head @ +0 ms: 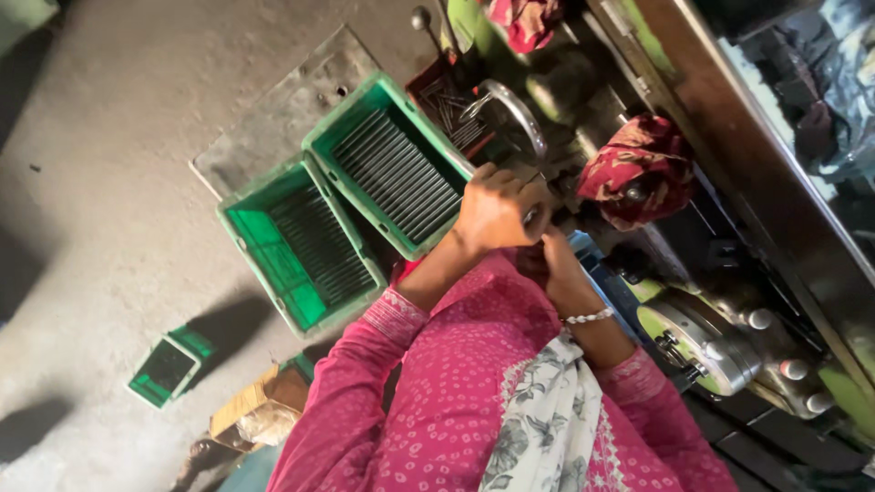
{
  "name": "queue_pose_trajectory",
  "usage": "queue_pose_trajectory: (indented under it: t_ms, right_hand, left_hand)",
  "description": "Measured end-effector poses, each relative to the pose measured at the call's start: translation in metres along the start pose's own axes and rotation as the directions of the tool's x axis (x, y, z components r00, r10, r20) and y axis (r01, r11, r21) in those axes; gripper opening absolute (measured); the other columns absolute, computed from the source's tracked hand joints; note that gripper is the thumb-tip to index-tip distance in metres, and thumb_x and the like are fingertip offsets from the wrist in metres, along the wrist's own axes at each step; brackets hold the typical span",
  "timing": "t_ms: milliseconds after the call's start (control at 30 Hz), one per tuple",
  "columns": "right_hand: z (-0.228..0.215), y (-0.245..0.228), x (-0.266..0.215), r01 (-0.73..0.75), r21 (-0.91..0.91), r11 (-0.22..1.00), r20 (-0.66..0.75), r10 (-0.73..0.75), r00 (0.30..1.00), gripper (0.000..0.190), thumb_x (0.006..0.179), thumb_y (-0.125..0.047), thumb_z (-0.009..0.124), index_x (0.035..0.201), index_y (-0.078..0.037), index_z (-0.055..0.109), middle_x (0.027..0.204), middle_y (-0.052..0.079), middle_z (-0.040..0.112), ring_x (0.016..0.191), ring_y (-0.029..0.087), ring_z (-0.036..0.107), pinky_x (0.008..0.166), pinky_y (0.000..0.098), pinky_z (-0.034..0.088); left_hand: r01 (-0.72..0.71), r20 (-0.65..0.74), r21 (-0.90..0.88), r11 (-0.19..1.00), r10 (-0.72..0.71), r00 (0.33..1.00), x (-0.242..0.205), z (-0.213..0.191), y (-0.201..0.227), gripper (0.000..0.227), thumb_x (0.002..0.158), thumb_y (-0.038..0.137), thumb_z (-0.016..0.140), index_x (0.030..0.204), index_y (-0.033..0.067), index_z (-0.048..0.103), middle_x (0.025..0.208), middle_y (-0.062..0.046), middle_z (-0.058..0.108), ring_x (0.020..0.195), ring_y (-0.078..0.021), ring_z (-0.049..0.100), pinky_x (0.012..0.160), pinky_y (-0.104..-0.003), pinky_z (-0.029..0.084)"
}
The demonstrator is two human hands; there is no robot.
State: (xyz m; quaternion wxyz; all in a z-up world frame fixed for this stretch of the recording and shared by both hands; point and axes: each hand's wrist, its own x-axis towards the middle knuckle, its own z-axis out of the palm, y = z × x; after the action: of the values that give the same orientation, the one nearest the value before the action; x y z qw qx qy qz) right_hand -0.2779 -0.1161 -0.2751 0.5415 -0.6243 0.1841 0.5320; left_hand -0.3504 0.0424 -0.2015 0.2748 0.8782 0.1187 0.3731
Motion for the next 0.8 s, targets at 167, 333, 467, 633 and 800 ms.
queue_pose_trajectory:
  t_ms: [167,333,467,633,800]
  right_hand:
    - [0.043,0.006,0.0,0.87,-0.176,0.46,-0.052,-0.887,0.458,0.018,0.111,-0.017,0.056,0.123,-0.004,0.061,0.109,0.005,0.066,0.095,0.023,0.064,0.083,0.0334,0.055]
    - [0.014,-0.01,-0.003,0.721,-0.642,-0.262,0.369,-0.93,-0.009,0.013,0.11,-0.011,0.066,0.117,-0.001,0.062,0.1,0.015,0.071,0.087,0.027,0.071,0.076,0.0375,0.057]
    - [-0.028,-0.008,0.002,0.613,-0.776,-0.148,0.201,-0.979,0.017,0.013,0.11,-0.015,0.065,0.11,-0.001,0.066,0.091,0.014,0.071,0.076,0.026,0.068,0.069,0.0368,0.054]
    - [-0.092,0.027,-0.017,0.452,-0.878,-0.154,0.22,-0.971,0.097,0.015,0.114,-0.015,0.065,0.114,0.001,0.065,0.101,0.018,0.07,0.09,0.032,0.07,0.078,0.0394,0.056]
    - [-0.116,0.065,-0.024,0.348,-0.937,-0.006,0.1,-0.962,0.254,0.017,0.109,-0.014,0.07,0.112,0.001,0.065,0.092,0.016,0.069,0.077,0.029,0.067,0.068,0.0383,0.052]
  left_hand:
    - [0.788,0.302,-0.366,0.495,-0.738,0.604,-0.006,-0.001,-0.007,0.031,0.089,0.046,0.068,0.084,0.0154,0.072,0.067,-0.005,0.069,0.058,-0.0186,0.066,0.057,-0.031,0.051]
    - [0.88,0.733,-0.43,0.201,-0.491,0.471,-0.064,0.026,-0.062,0.045,0.106,0.046,0.06,0.106,0.0011,0.063,0.076,-0.008,0.068,0.066,-0.0243,0.066,0.06,-0.033,0.054]
    - [0.709,0.261,0.27,0.652,-0.758,0.598,-0.11,0.067,-0.133,0.043,0.086,0.015,0.062,0.126,0.0028,0.051,0.102,-0.019,0.064,0.095,-0.0385,0.065,0.079,-0.05,0.054]
    - [0.61,-0.109,0.476,0.633,-0.646,0.756,-0.123,0.082,-0.293,0.037,0.092,0.006,0.059,0.128,0.0116,0.055,0.126,-0.02,0.053,0.121,-0.0416,0.05,0.101,-0.053,0.045]
    - [0.611,-0.051,0.46,0.645,-0.667,0.743,-0.139,0.092,-0.343,0.041,0.099,0.012,0.061,0.138,0.0047,0.052,0.142,-0.025,0.044,0.132,-0.0457,0.041,0.105,-0.051,0.042]
